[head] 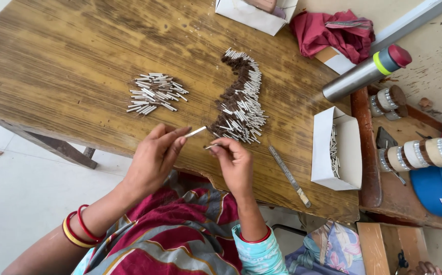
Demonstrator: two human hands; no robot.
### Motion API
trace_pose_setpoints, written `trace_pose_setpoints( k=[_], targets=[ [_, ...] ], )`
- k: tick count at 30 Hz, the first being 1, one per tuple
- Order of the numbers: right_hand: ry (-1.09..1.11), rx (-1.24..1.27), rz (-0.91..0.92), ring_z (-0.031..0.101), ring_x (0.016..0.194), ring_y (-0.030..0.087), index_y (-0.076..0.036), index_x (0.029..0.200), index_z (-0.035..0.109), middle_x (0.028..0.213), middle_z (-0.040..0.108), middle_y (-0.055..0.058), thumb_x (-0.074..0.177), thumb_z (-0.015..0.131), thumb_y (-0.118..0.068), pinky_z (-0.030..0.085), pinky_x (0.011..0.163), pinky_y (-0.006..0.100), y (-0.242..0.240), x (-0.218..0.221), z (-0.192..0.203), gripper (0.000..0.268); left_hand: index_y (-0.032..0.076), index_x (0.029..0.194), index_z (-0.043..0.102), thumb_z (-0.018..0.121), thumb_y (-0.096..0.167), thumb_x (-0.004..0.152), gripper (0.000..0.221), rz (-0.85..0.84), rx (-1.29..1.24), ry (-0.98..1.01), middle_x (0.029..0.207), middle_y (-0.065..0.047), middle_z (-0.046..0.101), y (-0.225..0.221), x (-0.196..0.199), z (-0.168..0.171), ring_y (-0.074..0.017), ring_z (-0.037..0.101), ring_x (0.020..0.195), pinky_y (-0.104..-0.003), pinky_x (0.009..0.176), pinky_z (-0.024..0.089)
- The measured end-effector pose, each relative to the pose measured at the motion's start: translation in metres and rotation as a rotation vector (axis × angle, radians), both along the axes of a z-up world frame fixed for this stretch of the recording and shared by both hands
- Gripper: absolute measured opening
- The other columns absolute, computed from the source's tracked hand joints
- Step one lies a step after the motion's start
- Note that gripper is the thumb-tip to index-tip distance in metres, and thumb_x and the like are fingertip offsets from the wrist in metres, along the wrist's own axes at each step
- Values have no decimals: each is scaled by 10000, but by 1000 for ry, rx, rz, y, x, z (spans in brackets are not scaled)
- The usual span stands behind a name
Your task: Manually rolling and preparing small cylindrical tubes and tobacco products at a manufacturing table.
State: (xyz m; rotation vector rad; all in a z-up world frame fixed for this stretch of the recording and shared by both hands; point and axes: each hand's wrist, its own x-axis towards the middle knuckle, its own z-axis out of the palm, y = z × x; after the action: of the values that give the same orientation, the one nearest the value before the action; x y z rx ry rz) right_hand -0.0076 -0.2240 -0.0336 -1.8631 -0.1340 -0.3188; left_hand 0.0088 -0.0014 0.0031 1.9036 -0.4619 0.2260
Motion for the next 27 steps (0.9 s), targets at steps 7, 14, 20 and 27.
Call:
trace_pose_setpoints(
  k=[7, 14, 20, 27],
  targets=[
    [193, 800, 107, 754, 852, 180, -41, 1079, 686, 948, 751, 100, 1018, 644, -95, 641, 769, 338, -12, 13, -12, 91, 131, 1131, 756, 707, 165, 922, 218, 110, 135, -280, 947, -56, 698, -8, -16, -7, -279, 664, 846, -395, 714, 528],
    [133, 793, 115, 750, 864, 172, -47, 1110, 672, 976, 753, 99, 1045, 626, -112, 640, 791, 332, 0, 4, -10, 103, 125, 1119, 756, 716, 134, 905, 218, 111, 125, -327, 960, -54, 702, -13, -19, -3, -271, 657, 864, -394, 729, 529],
    [125, 866, 109, 752, 888, 179, -39, 1127, 665, 979, 741, 86, 1043, 626, -103, 640, 800, 334, -8, 4, -8, 113, 117, 1124, 755, 721, 105, 883, 243, 98, 112, -303, 944, -63, 697, -12, -19, 1, -278, 656, 848, -401, 717, 527],
    [-21, 485, 23, 758, 868, 157, -32, 1078, 676, 961, 750, 95, 1055, 620, -108, 661, 813, 323, 10, -7, 12, 96, 105, 1124, 750, 715, 87, 876, 251, 66, 105, -324, 940, -81, 688, -14, -20, 0, -296, 652, 848, -409, 716, 524]
  ],
)
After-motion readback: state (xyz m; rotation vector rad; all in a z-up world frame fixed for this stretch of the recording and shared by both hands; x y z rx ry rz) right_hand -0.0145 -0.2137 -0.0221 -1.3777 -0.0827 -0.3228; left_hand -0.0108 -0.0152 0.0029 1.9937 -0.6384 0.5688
